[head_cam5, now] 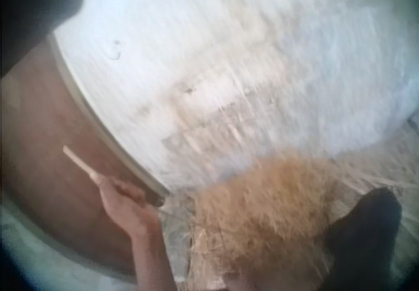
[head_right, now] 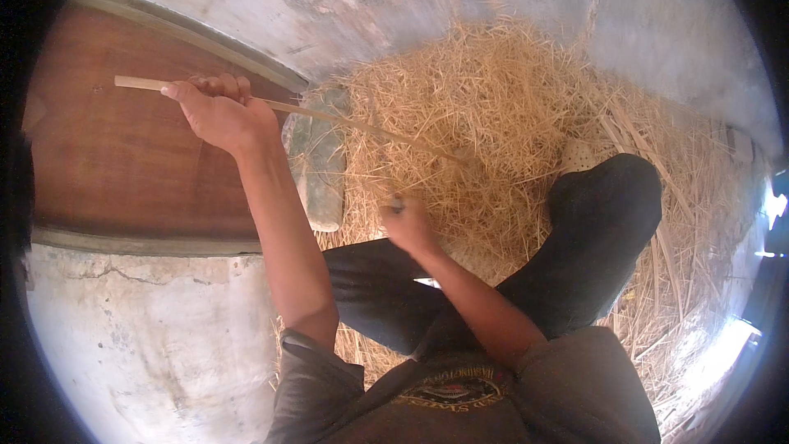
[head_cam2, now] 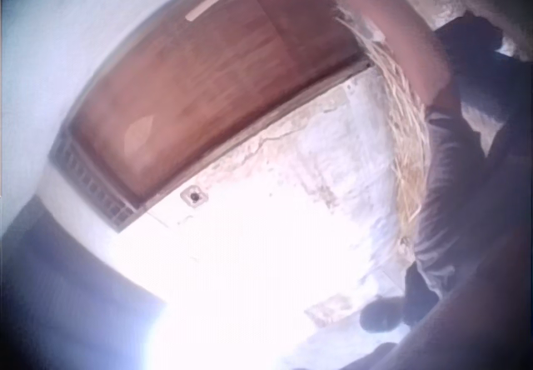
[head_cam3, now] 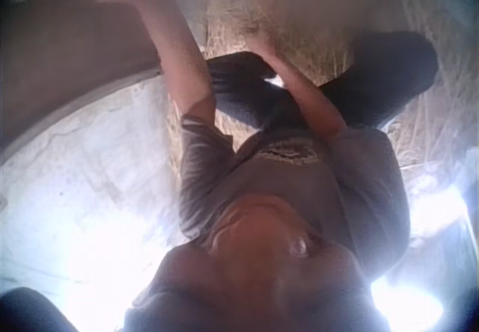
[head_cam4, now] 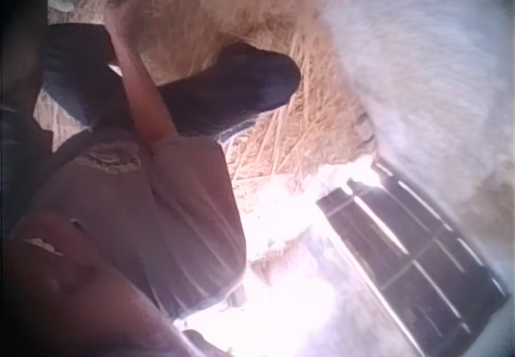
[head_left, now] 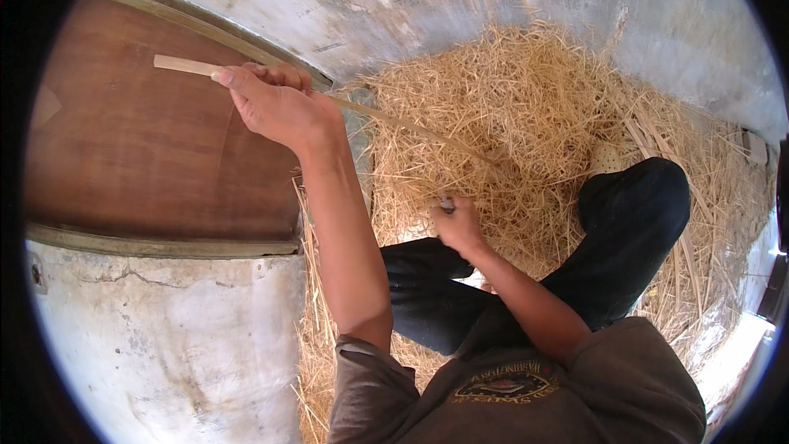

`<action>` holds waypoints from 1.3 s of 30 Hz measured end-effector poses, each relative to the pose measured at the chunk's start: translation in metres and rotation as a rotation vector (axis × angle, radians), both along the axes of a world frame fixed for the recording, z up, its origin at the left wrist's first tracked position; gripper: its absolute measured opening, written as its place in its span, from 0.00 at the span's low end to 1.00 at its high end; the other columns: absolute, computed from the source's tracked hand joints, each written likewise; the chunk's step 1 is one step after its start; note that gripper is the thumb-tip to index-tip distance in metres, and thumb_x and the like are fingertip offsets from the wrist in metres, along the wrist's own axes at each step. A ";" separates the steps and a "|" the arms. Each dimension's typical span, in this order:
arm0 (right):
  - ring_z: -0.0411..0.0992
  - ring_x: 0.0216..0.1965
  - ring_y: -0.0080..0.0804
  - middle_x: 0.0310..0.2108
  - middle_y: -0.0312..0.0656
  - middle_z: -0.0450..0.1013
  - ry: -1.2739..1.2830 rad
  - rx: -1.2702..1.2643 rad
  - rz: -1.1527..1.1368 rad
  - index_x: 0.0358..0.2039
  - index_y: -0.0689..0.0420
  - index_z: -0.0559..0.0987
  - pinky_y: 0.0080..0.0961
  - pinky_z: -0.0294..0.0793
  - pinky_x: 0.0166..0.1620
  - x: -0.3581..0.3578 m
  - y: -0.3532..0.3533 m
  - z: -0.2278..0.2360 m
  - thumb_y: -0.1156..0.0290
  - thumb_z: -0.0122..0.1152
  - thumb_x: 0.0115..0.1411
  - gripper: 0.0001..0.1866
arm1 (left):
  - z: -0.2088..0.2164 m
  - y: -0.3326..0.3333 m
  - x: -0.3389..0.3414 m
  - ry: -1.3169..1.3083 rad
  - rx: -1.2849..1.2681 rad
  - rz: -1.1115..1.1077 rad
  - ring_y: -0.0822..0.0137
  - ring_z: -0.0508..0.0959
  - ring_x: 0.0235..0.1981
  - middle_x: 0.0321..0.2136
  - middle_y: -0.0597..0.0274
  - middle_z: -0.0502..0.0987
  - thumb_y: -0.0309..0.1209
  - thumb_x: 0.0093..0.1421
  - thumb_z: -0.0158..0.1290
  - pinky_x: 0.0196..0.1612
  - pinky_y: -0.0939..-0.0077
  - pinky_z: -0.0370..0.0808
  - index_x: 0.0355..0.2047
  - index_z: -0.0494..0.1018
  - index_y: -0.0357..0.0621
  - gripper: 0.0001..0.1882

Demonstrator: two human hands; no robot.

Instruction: The person sits on a straw-covered floor and uses a small knife to shave a long, thin bamboo stick. They hold the stick with one hand and scrape the knife along its length to remove the outer layer, occasionally rotating the stick to work on different sides.

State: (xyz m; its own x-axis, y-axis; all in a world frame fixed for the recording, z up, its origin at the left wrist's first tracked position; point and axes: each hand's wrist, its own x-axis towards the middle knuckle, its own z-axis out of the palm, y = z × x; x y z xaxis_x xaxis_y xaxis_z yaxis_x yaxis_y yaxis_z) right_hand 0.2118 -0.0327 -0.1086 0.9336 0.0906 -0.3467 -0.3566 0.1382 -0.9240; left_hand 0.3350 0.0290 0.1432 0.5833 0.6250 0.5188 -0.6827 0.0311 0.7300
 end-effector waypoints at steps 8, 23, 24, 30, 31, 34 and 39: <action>0.63 0.16 0.28 0.13 0.39 0.64 -0.328 0.028 0.027 0.21 0.65 0.72 0.32 0.62 0.23 -0.002 -0.004 0.053 0.70 0.60 0.50 0.11 | 0.001 -0.007 -0.006 0.006 -0.022 -0.021 0.78 0.50 0.14 0.15 0.72 0.52 0.53 0.66 0.41 0.16 0.81 0.48 0.23 0.57 0.47 0.24; 0.71 0.22 0.32 0.17 0.45 0.71 -0.185 -0.051 0.090 0.26 0.68 0.75 0.31 0.70 0.29 -0.014 -0.023 0.030 0.68 0.57 0.50 0.13 | 0.008 0.016 0.000 0.057 -0.018 -0.414 0.74 0.48 0.14 0.12 0.72 0.46 0.62 0.64 0.33 0.18 0.78 0.46 0.16 0.50 0.51 0.31; 0.69 0.20 0.30 0.15 0.45 0.69 -0.288 -0.067 0.148 0.24 0.67 0.74 0.31 0.68 0.27 -0.015 -0.019 0.056 0.68 0.57 0.50 0.12 | 0.004 0.015 -0.001 0.097 0.017 -0.293 0.74 0.48 0.14 0.11 0.72 0.46 0.63 0.64 0.32 0.18 0.77 0.47 0.16 0.49 0.51 0.31; 0.60 0.17 0.24 0.12 0.41 0.64 -0.270 0.116 0.076 0.19 0.65 0.70 0.31 0.61 0.22 0.000 0.003 0.065 0.71 0.56 0.50 0.10 | -0.009 0.000 -0.003 0.128 -0.069 -0.019 0.73 0.45 0.15 0.13 0.71 0.45 0.63 0.63 0.30 0.20 0.77 0.49 0.21 0.50 0.51 0.30; 0.59 0.16 0.22 0.11 0.39 0.62 -0.230 0.068 -0.012 0.18 0.64 0.69 0.30 0.59 0.21 -0.004 0.010 0.053 0.72 0.56 0.50 0.10 | -0.008 -0.001 -0.005 0.122 -0.096 -0.003 0.72 0.45 0.15 0.13 0.71 0.45 0.63 0.63 0.29 0.20 0.77 0.49 0.21 0.50 0.51 0.29; 0.60 0.15 0.23 0.11 0.38 0.63 -0.230 -0.026 0.032 0.18 0.64 0.70 0.30 0.60 0.21 -0.004 0.011 0.007 0.72 0.56 0.50 0.10 | -0.009 0.006 -0.005 0.102 -0.171 0.034 0.72 0.45 0.15 0.13 0.71 0.45 0.63 0.63 0.28 0.20 0.77 0.48 0.22 0.50 0.51 0.29; 0.61 0.15 0.29 0.11 0.44 0.63 -0.287 0.055 0.049 0.18 0.65 0.68 0.33 0.61 0.22 0.002 0.010 0.083 0.72 0.57 0.49 0.11 | -0.014 0.008 -0.003 0.093 -0.274 0.077 0.72 0.45 0.15 0.13 0.71 0.46 0.64 0.63 0.28 0.20 0.78 0.48 0.23 0.50 0.52 0.29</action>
State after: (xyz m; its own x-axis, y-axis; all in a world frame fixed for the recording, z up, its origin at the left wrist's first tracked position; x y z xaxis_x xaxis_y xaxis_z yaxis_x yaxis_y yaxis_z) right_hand 0.2134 -0.0224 -0.0257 0.9869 0.1490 -0.0624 -0.0891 0.1801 -0.9796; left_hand 0.3317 0.0372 0.1296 0.5658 0.7786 0.2715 -0.6215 0.1863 0.7609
